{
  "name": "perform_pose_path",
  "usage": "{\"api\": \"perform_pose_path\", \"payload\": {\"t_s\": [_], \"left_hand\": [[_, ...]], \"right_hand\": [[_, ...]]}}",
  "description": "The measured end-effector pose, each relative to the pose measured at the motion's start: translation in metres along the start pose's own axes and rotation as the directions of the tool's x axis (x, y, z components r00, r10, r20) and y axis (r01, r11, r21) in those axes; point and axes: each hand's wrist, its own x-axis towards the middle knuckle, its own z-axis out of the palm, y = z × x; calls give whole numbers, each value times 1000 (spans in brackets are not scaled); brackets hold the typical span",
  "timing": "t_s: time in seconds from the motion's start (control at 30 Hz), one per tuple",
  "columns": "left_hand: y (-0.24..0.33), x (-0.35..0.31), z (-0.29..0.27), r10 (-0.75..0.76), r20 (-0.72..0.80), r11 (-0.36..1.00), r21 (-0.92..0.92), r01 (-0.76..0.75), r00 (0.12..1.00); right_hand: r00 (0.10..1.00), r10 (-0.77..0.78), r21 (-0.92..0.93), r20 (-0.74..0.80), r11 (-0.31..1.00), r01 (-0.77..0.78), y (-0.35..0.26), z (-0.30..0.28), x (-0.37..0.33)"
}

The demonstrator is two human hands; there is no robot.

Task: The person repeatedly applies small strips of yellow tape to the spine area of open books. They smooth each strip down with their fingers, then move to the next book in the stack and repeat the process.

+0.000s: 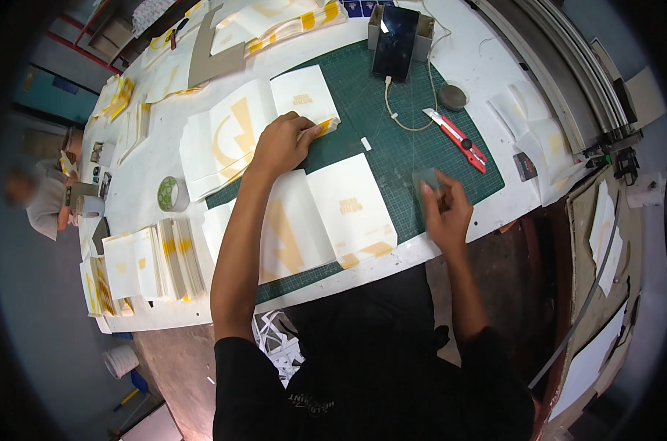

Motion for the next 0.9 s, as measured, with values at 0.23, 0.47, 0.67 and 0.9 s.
{"api": "perform_pose_path", "payload": {"t_s": [0.23,0.47,0.67,0.9], "left_hand": [[34,-53,-9,182,-167,982,85,-170,969],[68,-153,13,254,-27,962,115,-249,967],[61,-176,30,196,46,966,161,-201,980],[52,-183,38,185,55,968,161,-192,981]], "right_hand": [[932,-328,-523,153,773,358,-8,7,56],[877,9,-130,480,990,61,-43,12,10],[916,12,-221,402,972,85,-55,3,-34],[919,103,-247,380,969,-6,-63,9,-55]]}}
